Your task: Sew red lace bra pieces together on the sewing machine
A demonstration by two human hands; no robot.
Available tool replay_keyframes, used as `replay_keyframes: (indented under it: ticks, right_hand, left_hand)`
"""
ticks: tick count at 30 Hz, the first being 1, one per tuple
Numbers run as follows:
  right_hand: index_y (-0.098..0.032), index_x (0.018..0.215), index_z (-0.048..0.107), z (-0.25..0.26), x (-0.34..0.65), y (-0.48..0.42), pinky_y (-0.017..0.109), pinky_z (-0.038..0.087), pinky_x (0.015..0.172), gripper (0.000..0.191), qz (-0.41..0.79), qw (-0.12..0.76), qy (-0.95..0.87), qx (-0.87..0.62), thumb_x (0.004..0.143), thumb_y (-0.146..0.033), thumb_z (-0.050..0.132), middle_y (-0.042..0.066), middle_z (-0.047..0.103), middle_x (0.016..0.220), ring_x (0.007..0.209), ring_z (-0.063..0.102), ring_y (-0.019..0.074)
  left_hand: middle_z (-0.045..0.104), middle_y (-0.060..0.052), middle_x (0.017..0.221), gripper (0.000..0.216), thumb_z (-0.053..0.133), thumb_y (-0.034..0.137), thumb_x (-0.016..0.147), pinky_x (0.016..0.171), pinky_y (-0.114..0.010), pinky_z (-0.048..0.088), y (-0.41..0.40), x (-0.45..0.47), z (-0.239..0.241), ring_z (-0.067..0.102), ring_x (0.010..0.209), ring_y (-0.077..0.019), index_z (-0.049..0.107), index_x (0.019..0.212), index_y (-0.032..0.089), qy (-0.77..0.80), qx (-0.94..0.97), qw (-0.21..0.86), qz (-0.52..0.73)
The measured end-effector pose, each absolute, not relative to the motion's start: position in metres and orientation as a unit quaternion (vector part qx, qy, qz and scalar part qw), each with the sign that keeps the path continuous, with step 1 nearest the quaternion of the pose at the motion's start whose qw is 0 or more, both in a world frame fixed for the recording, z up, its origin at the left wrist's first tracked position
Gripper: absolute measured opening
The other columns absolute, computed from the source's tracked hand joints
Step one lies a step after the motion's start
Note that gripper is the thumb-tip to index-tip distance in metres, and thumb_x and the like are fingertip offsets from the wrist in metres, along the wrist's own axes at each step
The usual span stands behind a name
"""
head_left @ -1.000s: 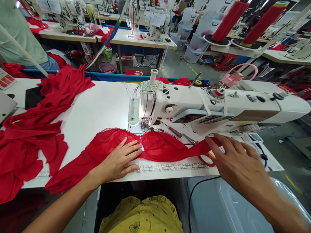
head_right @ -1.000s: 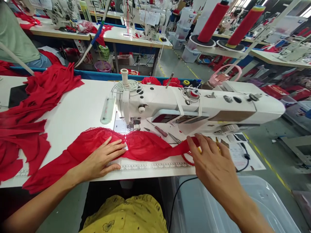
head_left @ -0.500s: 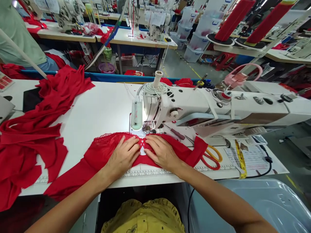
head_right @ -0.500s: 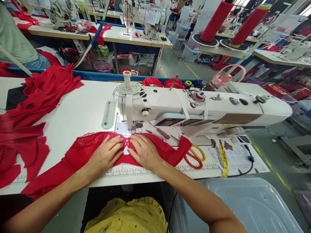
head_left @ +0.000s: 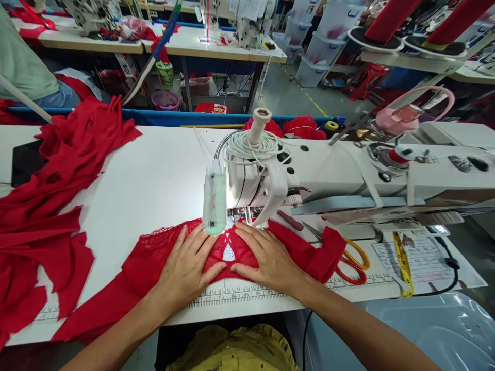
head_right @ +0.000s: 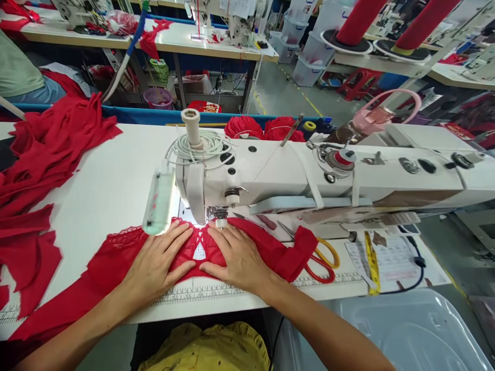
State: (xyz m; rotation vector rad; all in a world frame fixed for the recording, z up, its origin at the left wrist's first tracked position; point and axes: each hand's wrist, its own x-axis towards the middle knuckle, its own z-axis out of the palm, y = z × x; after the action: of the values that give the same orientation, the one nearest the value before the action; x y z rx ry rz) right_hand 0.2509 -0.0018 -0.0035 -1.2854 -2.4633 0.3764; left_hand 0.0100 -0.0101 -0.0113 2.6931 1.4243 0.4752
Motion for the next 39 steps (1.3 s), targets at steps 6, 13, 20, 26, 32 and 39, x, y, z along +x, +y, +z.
replay_keyframes:
  ticks: [6, 13, 20, 26, 32, 39]
  right_hand:
    - [-0.016, 0.148, 0.044, -0.0028, 0.2511, -0.0014, 0.05, 0.047, 0.109, 0.081, 0.143, 0.156, -0.859, -0.467, 0.084, -0.058, 0.07, 0.016, 0.061, 0.138, 0.127, 0.058, 0.0315]
    - [-0.016, 0.149, 0.043, -0.0032, 0.252, -0.0009, 0.05, 0.046, 0.11, 0.082, 0.152, 0.149, -0.859, -0.465, 0.085, -0.061, 0.068, 0.016, 0.056, 0.144, 0.132, 0.054, 0.0323]
    - [-0.018, 0.15, 0.042, -0.0038, 0.2526, -0.0008, 0.054, 0.047, 0.107, 0.084, 0.16, 0.136, -0.854, -0.475, 0.084, -0.065, 0.065, 0.016, 0.06, 0.139, 0.13, 0.055, 0.0344]
    - [-0.018, 0.149, 0.043, -0.002, 0.2524, -0.0003, 0.053, 0.044, 0.111, 0.082, 0.173, 0.147, -0.852, -0.472, 0.084, -0.064, 0.066, 0.015, 0.059, 0.14, 0.13, 0.054, 0.0327]
    - [-0.019, 0.145, 0.047, -0.0015, 0.2526, -0.0011, 0.053, 0.041, 0.113, 0.077, 0.171, 0.157, -0.855, -0.463, 0.084, -0.061, 0.068, 0.013, 0.054, 0.146, 0.133, 0.052, 0.0319]
    - [-0.019, 0.148, 0.045, -0.0036, 0.2536, -0.0008, 0.052, 0.04, 0.115, 0.078, 0.159, 0.172, -0.863, -0.448, 0.085, -0.059, 0.068, 0.013, 0.05, 0.151, 0.14, 0.045, 0.0313]
  left_hand:
    - [0.055, -0.012, 0.146, 0.058, 0.049, 0.049, 0.098, 0.111, -0.052, 0.041, -0.0085, 0.0096, -0.0121, 0.048, 0.138, -0.0313, 0.044, 0.146, 0.015, 0.457, 0.876, 0.031, 0.151]
    - [0.053, -0.011, 0.148, 0.058, 0.051, 0.049, 0.097, 0.111, -0.051, 0.042, -0.008, 0.0096, -0.0107, 0.045, 0.14, -0.0316, 0.045, 0.146, 0.016, 0.461, 0.873, 0.051, 0.149]
    - [0.053, -0.012, 0.148, 0.06, 0.048, 0.05, 0.099, 0.112, -0.053, 0.04, -0.0085, 0.0094, -0.0114, 0.048, 0.138, -0.0315, 0.041, 0.147, 0.016, 0.463, 0.874, 0.045, 0.139]
    - [0.056, -0.013, 0.145, 0.067, 0.048, 0.053, 0.098, 0.115, -0.054, 0.036, -0.0089, 0.0103, -0.0103, 0.046, 0.139, -0.0312, 0.033, 0.152, 0.017, 0.468, 0.871, 0.055, 0.141]
    - [0.056, -0.013, 0.145, 0.067, 0.048, 0.055, 0.097, 0.116, -0.055, 0.034, -0.01, 0.009, -0.0125, 0.043, 0.141, -0.0311, 0.034, 0.152, 0.019, 0.484, 0.86, 0.082, 0.141]
    - [0.049, -0.009, 0.151, 0.054, 0.049, 0.048, 0.099, 0.119, -0.062, 0.026, -0.0111, 0.0089, -0.0091, 0.039, 0.144, -0.0301, 0.042, 0.149, 0.029, 0.464, 0.868, 0.082, 0.155]
